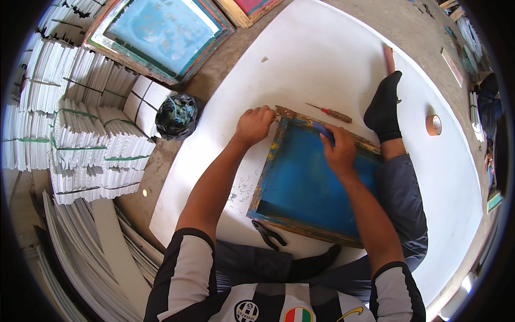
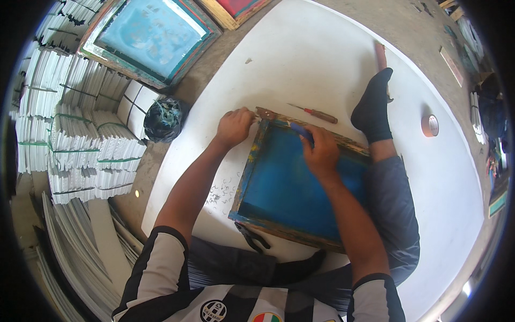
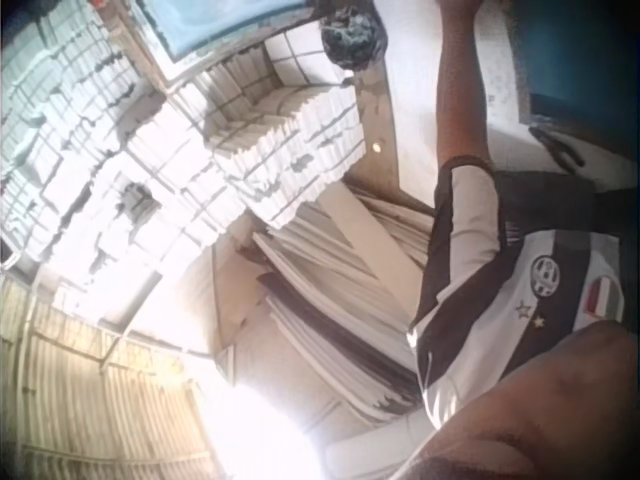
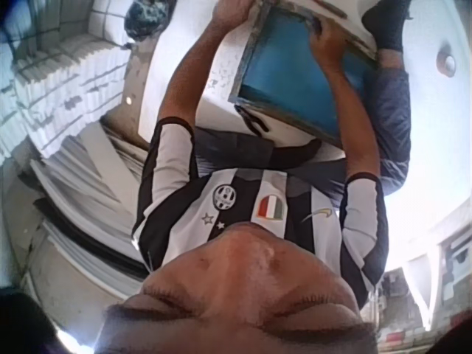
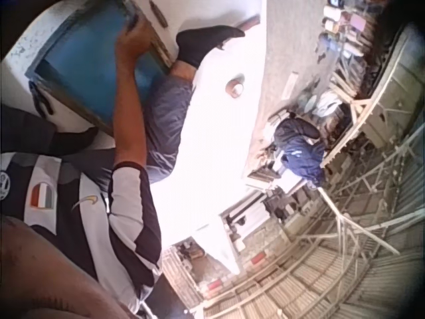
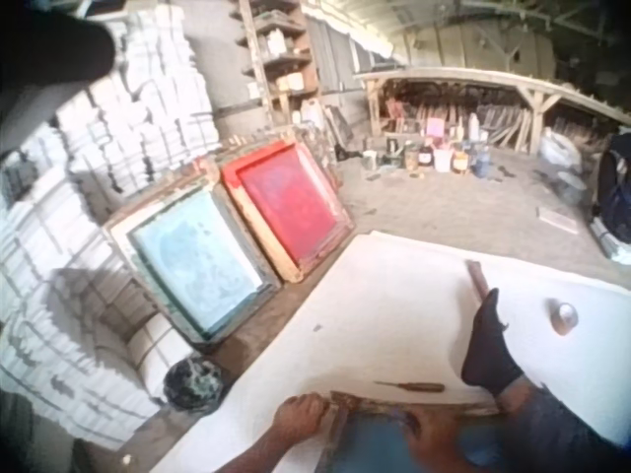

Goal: The person sits on the floor and scrapes dried paint or residue off the edges of a blue screen printing frame using a small metal tool. They repeatedly scrape the frame's border and occasionally wipe the surface with their hand.

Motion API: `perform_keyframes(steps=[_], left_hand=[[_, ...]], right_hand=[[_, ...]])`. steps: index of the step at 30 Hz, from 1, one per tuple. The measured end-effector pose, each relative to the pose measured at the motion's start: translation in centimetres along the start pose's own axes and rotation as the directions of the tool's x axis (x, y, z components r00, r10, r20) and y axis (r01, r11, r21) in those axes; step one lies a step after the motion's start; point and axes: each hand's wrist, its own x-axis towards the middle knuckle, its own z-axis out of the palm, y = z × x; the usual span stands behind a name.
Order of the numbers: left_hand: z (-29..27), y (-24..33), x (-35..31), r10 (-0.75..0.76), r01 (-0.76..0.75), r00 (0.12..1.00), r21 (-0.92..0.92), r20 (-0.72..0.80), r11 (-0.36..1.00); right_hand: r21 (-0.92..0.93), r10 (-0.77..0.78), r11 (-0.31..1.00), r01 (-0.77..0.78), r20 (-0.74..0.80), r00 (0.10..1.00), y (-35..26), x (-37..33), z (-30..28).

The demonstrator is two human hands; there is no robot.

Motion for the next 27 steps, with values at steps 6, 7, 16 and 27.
perform_keyframes(steps=[6, 7, 16, 27], left_hand=[[-0.6, 4.9, -0.8, -0.409, 0.393, 0.912, -0.222, -0.031, 0.892], [-0.7, 5.8, -0.6, -0.43, 0.402, 0.902, -0.277, -0.047, 0.873], [-0.5, 6.0, -2.2, -0.544, 0.538, 0.837, -0.086, -0.061, 0.838], [0.1, 2.6, -1.5, -0.28, 0.288, 0.956, -0.09, 0.09, 0.953]], right_hand=[[0.015, 0.027, 1.0, -0.027, -0.013, 1.0, 0.0, -0.9, 0.9], [0.016, 0.031, 0.999, -0.031, -0.011, 0.999, -0.1, -1.1, 1.1], [0.018, 0.15, 0.988, -0.151, 0.037, 0.988, -0.3, -2.0, 0.9], [0.006, 0.218, 0.975, -0.22, 0.099, 0.971, -0.5, -1.9, 0.5]])
